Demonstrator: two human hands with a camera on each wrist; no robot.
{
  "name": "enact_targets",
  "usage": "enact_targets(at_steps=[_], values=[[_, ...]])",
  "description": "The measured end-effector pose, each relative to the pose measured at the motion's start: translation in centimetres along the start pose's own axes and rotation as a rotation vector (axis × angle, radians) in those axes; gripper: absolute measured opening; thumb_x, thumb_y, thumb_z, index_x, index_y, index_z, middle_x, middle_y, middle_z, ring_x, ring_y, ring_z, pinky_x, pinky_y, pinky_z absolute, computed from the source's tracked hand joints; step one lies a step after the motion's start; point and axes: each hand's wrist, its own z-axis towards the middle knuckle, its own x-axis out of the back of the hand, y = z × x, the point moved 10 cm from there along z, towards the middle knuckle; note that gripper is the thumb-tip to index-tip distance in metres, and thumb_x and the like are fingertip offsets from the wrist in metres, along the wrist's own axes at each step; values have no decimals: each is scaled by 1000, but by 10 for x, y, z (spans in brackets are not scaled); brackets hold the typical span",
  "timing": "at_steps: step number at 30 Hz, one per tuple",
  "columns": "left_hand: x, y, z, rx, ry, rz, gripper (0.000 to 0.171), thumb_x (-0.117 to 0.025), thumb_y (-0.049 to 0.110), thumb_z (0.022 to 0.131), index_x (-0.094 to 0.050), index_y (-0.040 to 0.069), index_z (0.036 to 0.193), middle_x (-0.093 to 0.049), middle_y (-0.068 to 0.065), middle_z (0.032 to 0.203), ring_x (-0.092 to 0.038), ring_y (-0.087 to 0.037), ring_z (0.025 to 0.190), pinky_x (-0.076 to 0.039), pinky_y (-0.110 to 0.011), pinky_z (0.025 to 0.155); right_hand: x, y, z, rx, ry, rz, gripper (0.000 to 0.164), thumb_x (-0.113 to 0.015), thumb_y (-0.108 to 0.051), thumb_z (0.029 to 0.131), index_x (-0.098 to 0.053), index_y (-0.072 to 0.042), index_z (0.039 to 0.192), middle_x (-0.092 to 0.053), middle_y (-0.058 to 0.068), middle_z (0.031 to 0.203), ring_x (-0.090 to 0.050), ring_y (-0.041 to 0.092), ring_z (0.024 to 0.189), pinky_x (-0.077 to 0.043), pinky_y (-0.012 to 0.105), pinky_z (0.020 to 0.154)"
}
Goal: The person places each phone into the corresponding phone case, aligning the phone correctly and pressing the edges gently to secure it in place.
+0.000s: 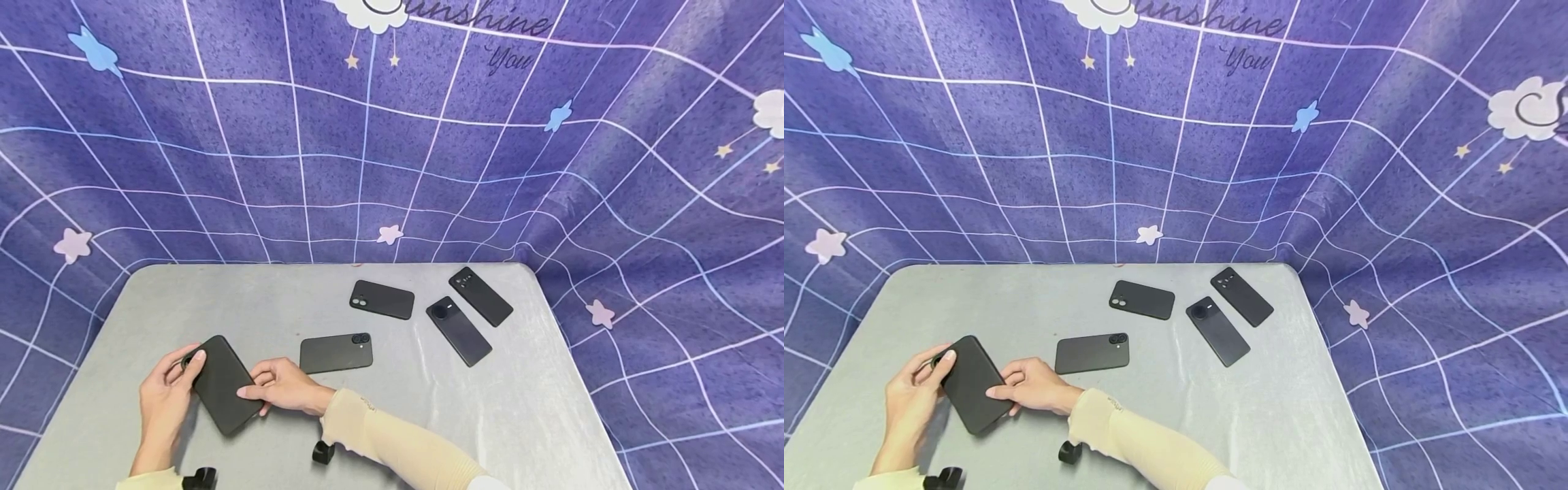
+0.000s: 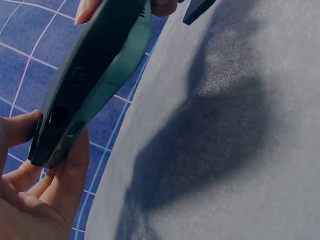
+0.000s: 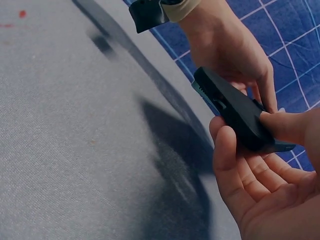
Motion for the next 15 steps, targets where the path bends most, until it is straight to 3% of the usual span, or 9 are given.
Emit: enact_targets(at_steps=[3, 7, 10, 15], values=[[2, -1, 0, 20, 15, 16, 35, -83, 28, 97, -76, 16, 129, -77, 18, 88, -66, -1, 67, -50, -15, 57, 0, 0, 0, 0, -2, 19, 6, -78, -3, 97, -73, -6, 99, -73, -8, 76, -65, 8, 56, -65, 42, 62], [4, -2, 2, 44, 8, 2, 31, -85, 28, 96, -77, 17, 124, -77, 18, 86, -62, -3, 64, -49, -18, 54, 1, 1, 1, 0, 6, 45, 9, -79, -1, 95, -73, -8, 98, -73, -8, 76, -65, 6, 59, -61, 30, 56], [4, -2, 3, 49, -22, -18, 25, -85, 25, 96, -78, 19, 119, -78, 17, 86, -64, -3, 63, -51, -18, 54, 3, 3, 2, -4, 19, 47, 9, -79, -1, 95, -74, -8, 98, -72, -9, 76, -65, 5, 60, -55, 21, 53], [4, -3, 3, 43, -77, -46, 13, -83, 19, 97, -78, 25, 107, -78, 16, 83, -66, -2, 61, -54, -17, 54, 6, 4, 2, -4, 30, 37, 8, -79, -2, 95, -75, -8, 99, -72, -10, 76, -64, 3, 61, -52, 17, 52]])
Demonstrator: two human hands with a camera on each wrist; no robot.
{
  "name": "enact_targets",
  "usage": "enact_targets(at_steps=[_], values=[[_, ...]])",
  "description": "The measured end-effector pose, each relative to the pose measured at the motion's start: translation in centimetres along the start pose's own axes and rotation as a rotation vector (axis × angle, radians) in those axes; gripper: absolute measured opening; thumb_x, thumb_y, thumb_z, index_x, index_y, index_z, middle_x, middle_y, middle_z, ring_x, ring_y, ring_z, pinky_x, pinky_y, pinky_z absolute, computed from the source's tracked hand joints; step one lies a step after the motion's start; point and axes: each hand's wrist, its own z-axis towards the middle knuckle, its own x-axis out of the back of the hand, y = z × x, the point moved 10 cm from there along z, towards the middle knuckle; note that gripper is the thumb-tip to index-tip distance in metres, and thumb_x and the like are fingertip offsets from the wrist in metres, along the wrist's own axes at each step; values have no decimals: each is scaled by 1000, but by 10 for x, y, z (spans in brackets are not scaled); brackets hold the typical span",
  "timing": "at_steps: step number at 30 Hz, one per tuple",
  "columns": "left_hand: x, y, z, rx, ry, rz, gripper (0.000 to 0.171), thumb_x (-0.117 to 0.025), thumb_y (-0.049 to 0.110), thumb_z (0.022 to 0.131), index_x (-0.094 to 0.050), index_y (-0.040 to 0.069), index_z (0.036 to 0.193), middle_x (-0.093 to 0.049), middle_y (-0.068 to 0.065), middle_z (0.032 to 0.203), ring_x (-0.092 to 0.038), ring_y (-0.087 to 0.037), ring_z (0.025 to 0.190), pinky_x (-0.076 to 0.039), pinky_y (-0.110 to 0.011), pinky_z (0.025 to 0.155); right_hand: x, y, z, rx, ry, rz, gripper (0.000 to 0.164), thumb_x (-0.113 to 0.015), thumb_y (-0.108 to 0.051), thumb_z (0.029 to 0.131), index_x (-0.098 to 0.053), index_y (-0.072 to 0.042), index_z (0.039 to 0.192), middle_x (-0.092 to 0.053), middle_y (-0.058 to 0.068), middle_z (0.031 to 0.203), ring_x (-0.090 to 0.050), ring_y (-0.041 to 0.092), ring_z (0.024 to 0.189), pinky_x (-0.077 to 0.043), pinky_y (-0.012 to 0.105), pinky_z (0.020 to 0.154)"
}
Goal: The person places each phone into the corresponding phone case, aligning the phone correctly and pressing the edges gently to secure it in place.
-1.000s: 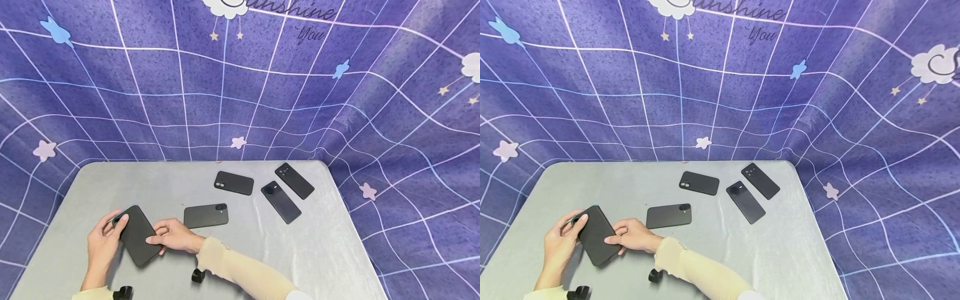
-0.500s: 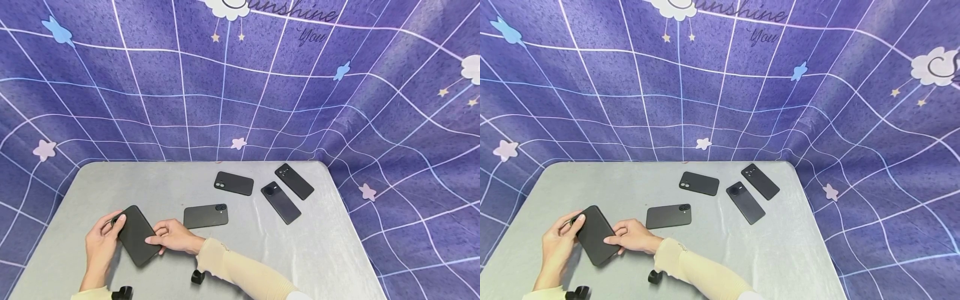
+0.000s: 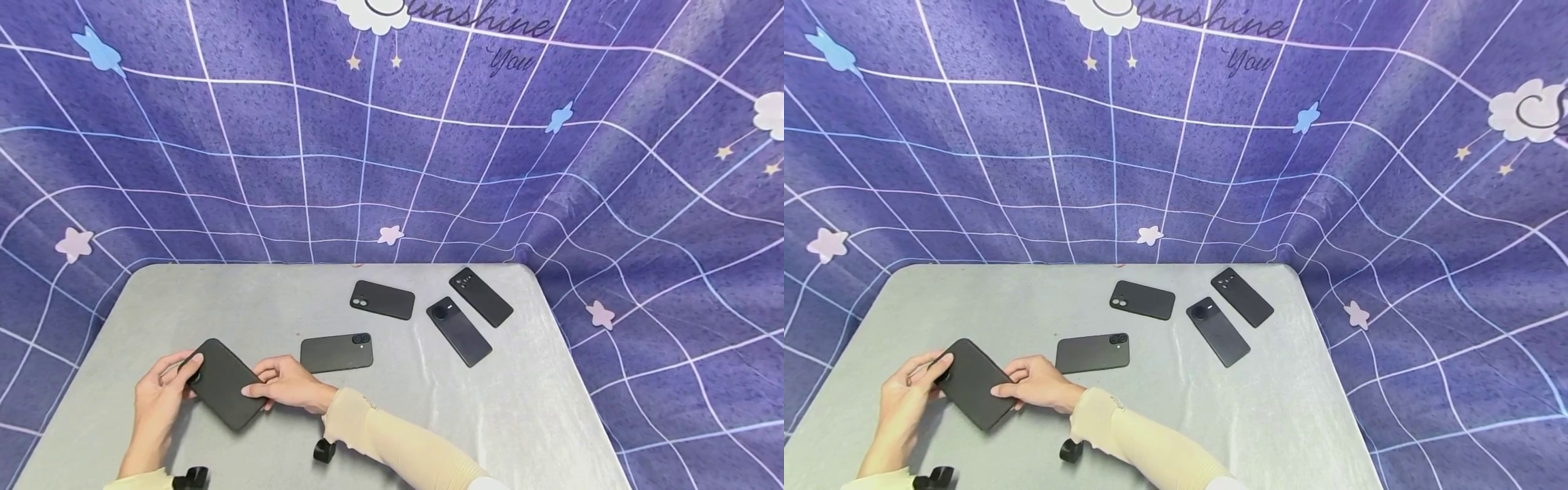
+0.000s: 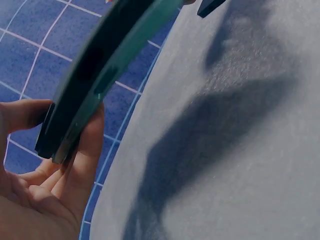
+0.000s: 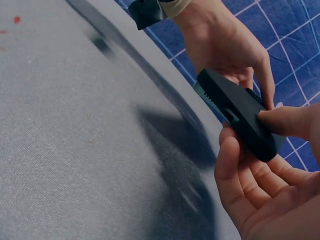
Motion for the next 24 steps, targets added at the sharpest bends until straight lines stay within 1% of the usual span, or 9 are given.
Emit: enact_targets(at_steps=[2, 5, 7, 9, 13, 15, 18, 19, 24], values=[[0, 0, 0, -6, -23, -10, 12, -82, 18, 98, -78, 29, 102, -78, 16, 81, -66, -2, 61, -55, -17, 54, 1, 0, 0, 1, 7, -4, 8, -79, -3, 95, -75, -8, 99, -72, -10, 76, -63, 2, 61, -51, 17, 52], [0, 1, 0, -15, -58, -19, 17, -79, 17, 100, -80, 34, 97, -78, 16, 83, -68, -1, 63, -56, -17, 55, 4, 1, 1, -8, 27, 4, 10, -80, -4, 94, -75, -9, 100, -72, -10, 77, -62, 3, 62, -52, 18, 53], [0, 1, -1, -18, -89, -46, 21, -76, 16, 102, -80, 35, 94, -78, 15, 84, -70, -1, 65, -57, -18, 57, 6, 2, 3, -11, 43, 17, 12, -81, -6, 93, -76, -9, 103, -73, -10, 79, -63, 3, 63, -53, 19, 55], [0, 1, -2, -21, -121, -94, 23, -72, 13, 105, -80, 32, 93, -77, 13, 86, -71, -2, 67, -59, -19, 59, 11, 2, 4, -13, 67, 31, 18, -82, -8, 92, -78, -8, 110, -75, -9, 82, -63, 5, 60, -54, 21, 56], [-2, 1, -5, -29, -178, -232, 25, -64, 6, 108, -79, 20, 94, -76, 7, 87, -73, -6, 70, -62, -24, 62, 19, 1, 8, -8, 100, 95, 33, -82, -9, 92, -76, -7, 124, -78, -5, 87, -62, 8, 55, -56, 22, 58], [-3, 1, -7, -44, -190, -291, 26, -61, 3, 108, -78, 16, 95, -75, 4, 86, -73, -8, 69, -63, -26, 62, 21, 0, 10, -4, 99, 139, 32, -81, -8, 92, -76, -7, 124, -78, -4, 88, -62, 8, 55, -55, 22, 57], [-3, 1, -9, -70, -207, -368, 27, -57, 0, 109, -79, 12, 98, -75, 1, 88, -75, -11, 70, -65, -28, 65, 21, 0, 15, 5, 90, 209, 24, -80, -7, 93, -78, -6, 117, -79, -1, 89, -66, 7, 60, -55, 21, 58], [-4, 1, -10, -79, -215, -391, 28, -56, -1, 110, -79, 11, 99, -75, 0, 89, -75, -12, 71, -65, -29, 66, 22, 0, 16, 2, 101, 225, 26, -80, -8, 94, -77, -4, 119, -80, 1, 90, -67, 6, 61, -55, 20, 59], [-5, -1, -15, -103, -238, -460, 26, -52, -2, 111, -75, 7, 102, -74, -2, 93, -77, -15, 76, -66, -31, 72, 25, 0, 19, -5, 150, 277, 21, -80, -11, 95, -78, -2, 114, -81, 10, 93, -70, 6, 64, -56, 19, 61]])
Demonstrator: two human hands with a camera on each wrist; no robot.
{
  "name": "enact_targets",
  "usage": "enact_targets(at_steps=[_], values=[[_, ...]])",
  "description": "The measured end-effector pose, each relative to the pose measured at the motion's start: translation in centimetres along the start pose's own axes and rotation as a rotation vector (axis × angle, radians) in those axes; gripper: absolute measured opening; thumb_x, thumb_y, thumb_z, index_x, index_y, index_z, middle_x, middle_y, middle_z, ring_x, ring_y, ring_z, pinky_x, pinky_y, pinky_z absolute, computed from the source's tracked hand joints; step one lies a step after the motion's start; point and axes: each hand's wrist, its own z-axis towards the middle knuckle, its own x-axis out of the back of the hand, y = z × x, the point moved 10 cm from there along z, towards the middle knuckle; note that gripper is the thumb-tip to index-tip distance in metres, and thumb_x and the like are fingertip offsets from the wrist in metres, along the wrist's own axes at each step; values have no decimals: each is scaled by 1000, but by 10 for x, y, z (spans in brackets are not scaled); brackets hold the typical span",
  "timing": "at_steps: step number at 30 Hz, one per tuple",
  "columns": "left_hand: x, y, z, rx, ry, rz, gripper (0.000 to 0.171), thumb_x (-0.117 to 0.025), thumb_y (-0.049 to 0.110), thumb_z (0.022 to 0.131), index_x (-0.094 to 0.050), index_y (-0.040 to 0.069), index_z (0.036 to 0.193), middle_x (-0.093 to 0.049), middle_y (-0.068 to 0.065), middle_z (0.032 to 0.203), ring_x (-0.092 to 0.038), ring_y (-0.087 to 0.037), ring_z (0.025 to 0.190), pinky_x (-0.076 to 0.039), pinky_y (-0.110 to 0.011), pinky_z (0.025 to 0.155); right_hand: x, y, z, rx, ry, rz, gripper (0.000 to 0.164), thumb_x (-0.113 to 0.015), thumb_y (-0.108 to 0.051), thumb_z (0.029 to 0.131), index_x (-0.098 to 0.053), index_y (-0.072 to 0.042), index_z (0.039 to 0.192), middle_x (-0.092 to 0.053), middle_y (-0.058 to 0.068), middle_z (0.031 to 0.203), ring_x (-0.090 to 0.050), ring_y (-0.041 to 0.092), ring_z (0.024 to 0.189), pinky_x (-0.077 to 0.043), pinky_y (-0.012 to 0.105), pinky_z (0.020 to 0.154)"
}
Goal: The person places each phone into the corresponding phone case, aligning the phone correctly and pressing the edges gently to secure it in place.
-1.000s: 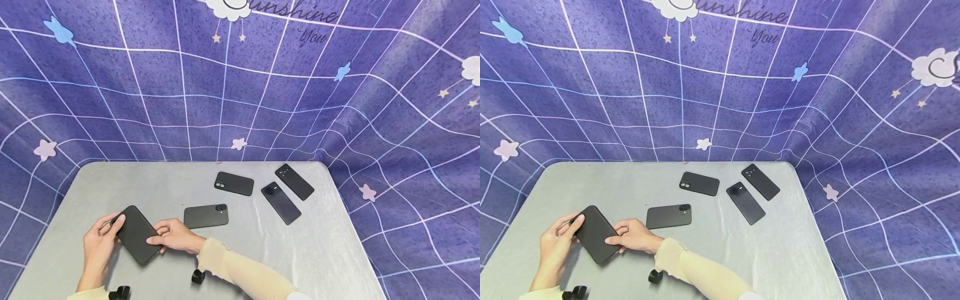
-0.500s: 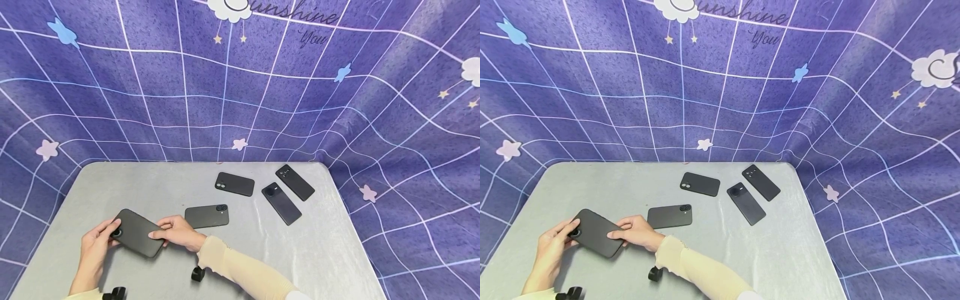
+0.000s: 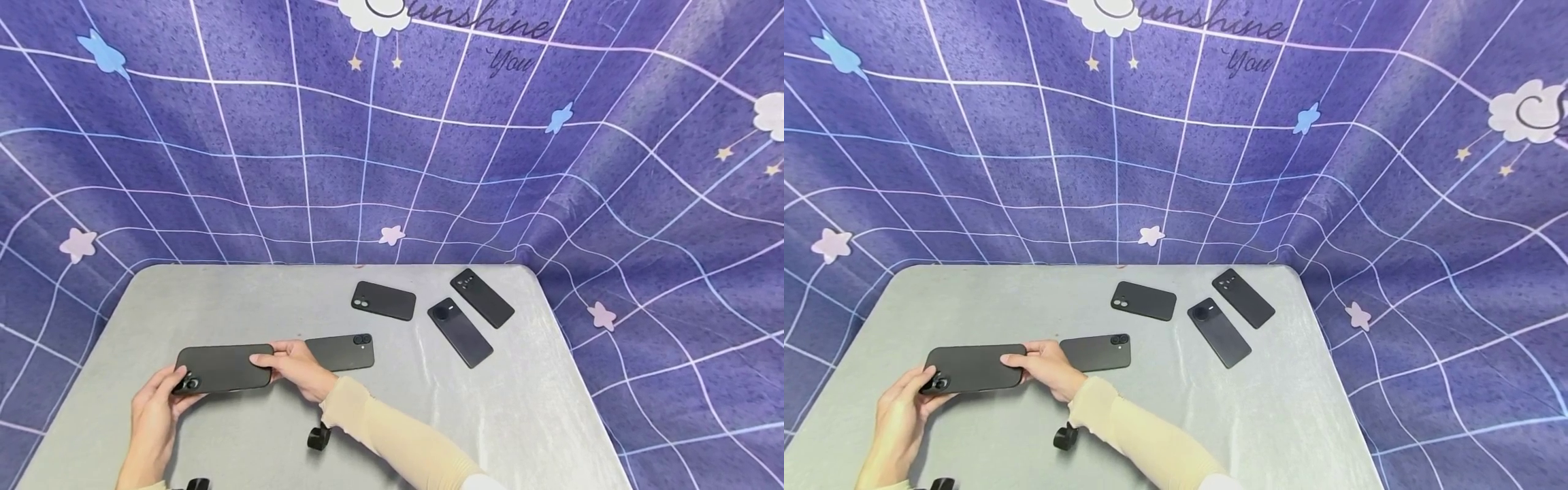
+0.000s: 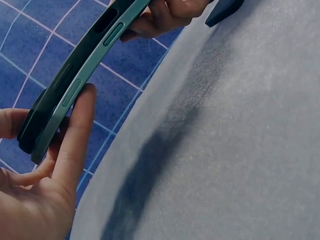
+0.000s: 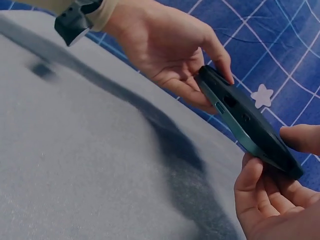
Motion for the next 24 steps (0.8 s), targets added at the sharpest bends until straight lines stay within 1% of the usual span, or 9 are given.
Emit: enact_targets(at_steps=[1, 2, 4, 8, 11, 14, 17, 21, 24], values=[[0, 0, -1, -3, -4, -4, 26, -51, -2, 111, -75, 6, 102, -74, -3, 93, -77, -16, 77, -66, -32, 72, 0, 0, 1, -1, 0, 7, 21, -80, -11, 96, -79, -2, 114, -82, 11, 94, -70, 6, 64, -56, 19, 62], [0, 0, -1, -6, -8, -10, 26, -51, -2, 111, -74, 6, 102, -74, -3, 93, -77, -16, 77, -66, -32, 73, -1, -1, 1, 0, -9, 14, 14, -80, -11, 96, -80, -4, 108, -82, 12, 94, -71, 6, 65, -56, 19, 62], [-1, 0, -2, -13, -22, -33, 27, -49, -3, 112, -75, 4, 104, -74, -4, 94, -78, -18, 78, -66, -33, 74, -1, -1, 2, -1, -17, 25, 12, -80, -11, 96, -81, -3, 105, -82, 13, 95, -73, 7, 67, -58, 20, 64], [-5, 2, -4, -35, -48, -106, 29, -47, -6, 111, -75, 0, 106, -76, -8, 98, -79, -21, 82, -66, -36, 75, -3, -1, 1, -3, -32, 49, 14, -79, -11, 97, -82, -3, 107, -81, 14, 100, -76, 8, 74, -61, 22, 73], [-7, 4, -6, -53, -61, -138, 29, -46, -7, 111, -74, -2, 109, -76, -9, 100, -79, -22, 84, -66, -38, 76, -5, -4, 0, 10, -46, 56, 17, -79, -10, 97, -81, -3, 112, -82, 12, 102, -76, 9, 77, -62, 22, 75], [-9, 6, -8, -67, -73, -138, 28, -46, -7, 111, -74, -2, 112, -75, -9, 104, -79, -21, 88, -66, -38, 77, -8, -6, -2, 24, -66, 63, 17, -77, -10, 98, -80, -4, 115, -81, 7, 101, -75, 9, 76, -61, 22, 71], [-11, 6, -8, -67, -79, -143, 28, -46, -8, 111, -73, -2, 114, -74, -9, 107, -79, -21, 91, -65, -39, 79, -10, -5, -3, 17, -96, 93, 14, -75, -10, 101, -79, -6, 113, -79, 5, 95, -73, 13, 71, -63, 24, 65], [-12, 4, -8, -46, -90, -144, 27, -45, -8, 111, -72, -1, 113, -74, -9, 106, -79, -22, 91, -65, -39, 79, -12, -3, -4, 9, -141, 138, 9, -72, -9, 103, -76, -8, 112, -78, 6, 95, -74, 17, 69, -65, 29, 63], [-13, 2, -6, -27, -96, -110, 27, -45, -6, 111, -72, 1, 112, -75, -8, 104, -79, -21, 89, -66, -38, 79, -11, -3, -5, 20, -144, 139, 9, -72, -8, 103, -75, -8, 112, -78, 6, 97, -75, 16, 71, -65, 30, 63]])
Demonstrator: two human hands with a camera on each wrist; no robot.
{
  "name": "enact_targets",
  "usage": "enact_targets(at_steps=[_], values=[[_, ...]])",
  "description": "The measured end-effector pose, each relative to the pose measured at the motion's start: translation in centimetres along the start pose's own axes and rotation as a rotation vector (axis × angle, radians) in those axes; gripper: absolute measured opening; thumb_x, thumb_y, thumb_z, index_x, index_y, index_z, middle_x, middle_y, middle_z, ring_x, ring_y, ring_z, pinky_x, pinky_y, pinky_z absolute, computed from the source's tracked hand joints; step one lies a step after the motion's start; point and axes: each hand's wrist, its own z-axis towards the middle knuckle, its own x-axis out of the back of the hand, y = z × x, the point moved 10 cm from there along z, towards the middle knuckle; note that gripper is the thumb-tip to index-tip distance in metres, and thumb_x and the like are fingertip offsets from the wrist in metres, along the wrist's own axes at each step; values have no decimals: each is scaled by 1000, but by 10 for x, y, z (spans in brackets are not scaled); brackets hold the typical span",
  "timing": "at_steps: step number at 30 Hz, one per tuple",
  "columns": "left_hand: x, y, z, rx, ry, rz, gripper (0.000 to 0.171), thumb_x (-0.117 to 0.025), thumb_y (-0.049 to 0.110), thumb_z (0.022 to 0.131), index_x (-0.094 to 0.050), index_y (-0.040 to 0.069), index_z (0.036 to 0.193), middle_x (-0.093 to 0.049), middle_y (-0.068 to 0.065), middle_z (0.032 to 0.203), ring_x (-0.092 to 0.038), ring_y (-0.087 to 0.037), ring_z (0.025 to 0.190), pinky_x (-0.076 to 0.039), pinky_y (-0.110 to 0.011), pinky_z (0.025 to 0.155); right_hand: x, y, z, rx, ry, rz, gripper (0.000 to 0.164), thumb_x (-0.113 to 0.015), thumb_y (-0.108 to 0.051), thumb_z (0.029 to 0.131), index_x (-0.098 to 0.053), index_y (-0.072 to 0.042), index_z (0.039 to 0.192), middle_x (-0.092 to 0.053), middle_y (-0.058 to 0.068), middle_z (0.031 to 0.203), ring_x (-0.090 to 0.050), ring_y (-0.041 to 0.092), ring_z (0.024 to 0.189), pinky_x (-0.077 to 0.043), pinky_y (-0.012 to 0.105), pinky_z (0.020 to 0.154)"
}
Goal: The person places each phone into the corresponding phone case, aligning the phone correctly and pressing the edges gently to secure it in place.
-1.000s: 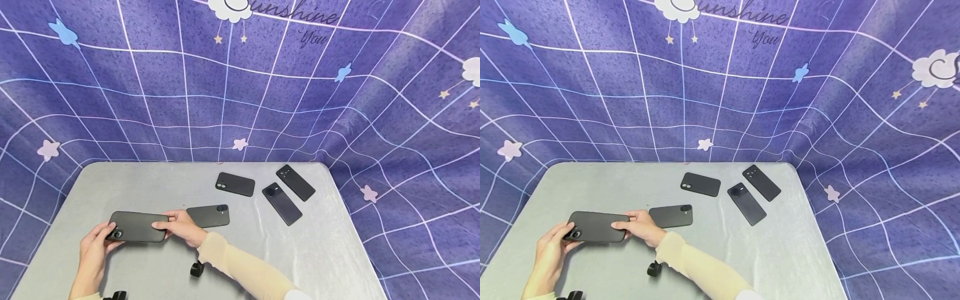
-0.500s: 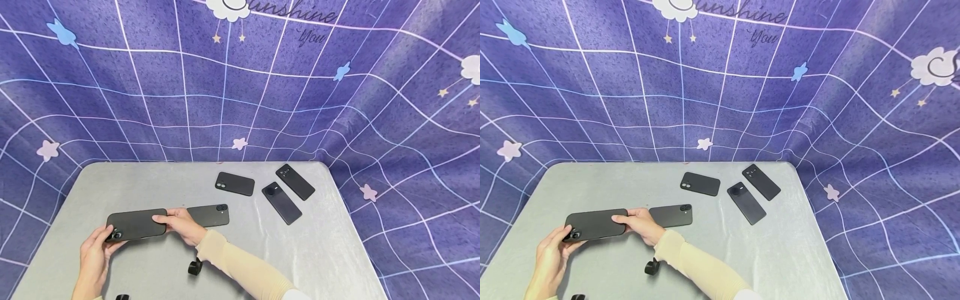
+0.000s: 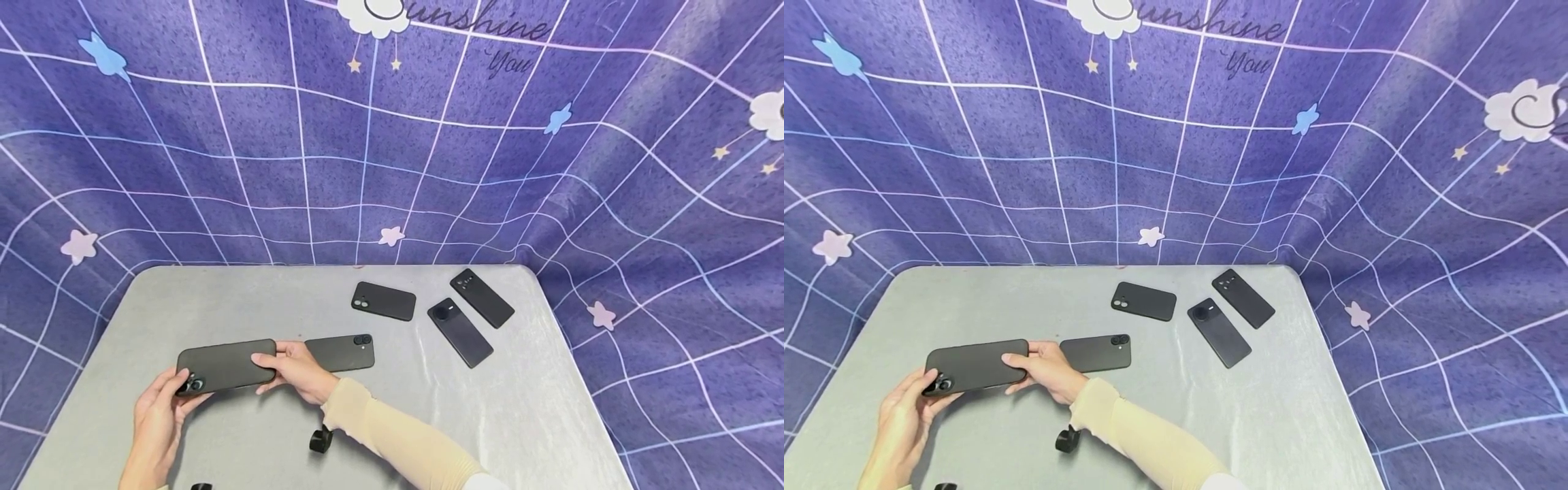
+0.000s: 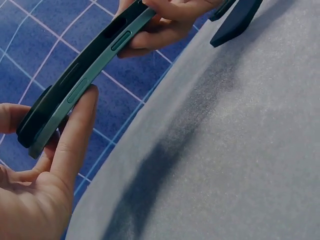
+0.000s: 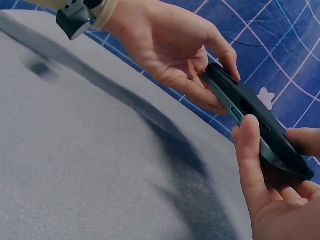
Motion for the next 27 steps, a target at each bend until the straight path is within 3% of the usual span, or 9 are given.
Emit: enact_targets(at_steps=[9, 13, 16, 21, 23, 27], values=[[-2, 3, 3, 14, -41, 148, 31, -45, -3, 112, -74, 6, 108, -76, -3, 100, -78, -14, 87, -66, -33, 78, 6, 1, -2, 11, 37, -35, 11, -73, -8, 102, -75, -4, 112, -80, 15, 99, -72, 14, 64, -62, 26, 58], [2, 6, 4, 19, -31, 219, 33, -47, 0, 113, -77, 10, 106, -78, 0, 97, -77, -10, 84, -65, -31, 75, 5, 1, -3, 10, 39, -40, 10, -73, -7, 101, -75, -4, 111, -80, 12, 97, -71, 14, 62, -61, 26, 57], [10, 6, 5, 55, 24, 310, 33, -51, 8, 114, -79, 18, 101, -78, 3, 91, -76, -9, 76, -65, -29, 68, 5, 0, -4, 8, 39, -51, 10, -73, -6, 101, -75, -3, 111, -79, 8, 93, -70, 13, 63, -61, 26, 56], [26, 9, 4, 139, 145, 558, 27, -62, 27, 111, -81, 37, 95, -76, 13, 83, -70, -1, 69, -58, -18, 64, 3, 0, -6, 8, 29, -98, 12, -74, -6, 100, -76, -1, 111, -76, 1, 87, -68, 11, 63, -59, 25, 54], [29, 12, 3, 152, 177, 651, 22, -65, 32, 110, -82, 37, 96, -75, 17, 83, -67, 1, 72, -53, -14, 66, 3, 0, -7, 9, 23, -117, 13, -74, -6, 100, -76, 0, 111, -76, 0, 86, -68, 11, 62, -59, 25, 53], [30, 15, 1, 135, 219, 807, 22, -67, 38, 108, -85, 25, 106, -73, 22, 85, -62, 4, 81, -47, -12, 71, 3, 0, -9, 10, 15, -132, 12, -74, -6, 100, -76, 1, 110, -77, 2, 86, -69, 11, 62, -59, 24, 53]])
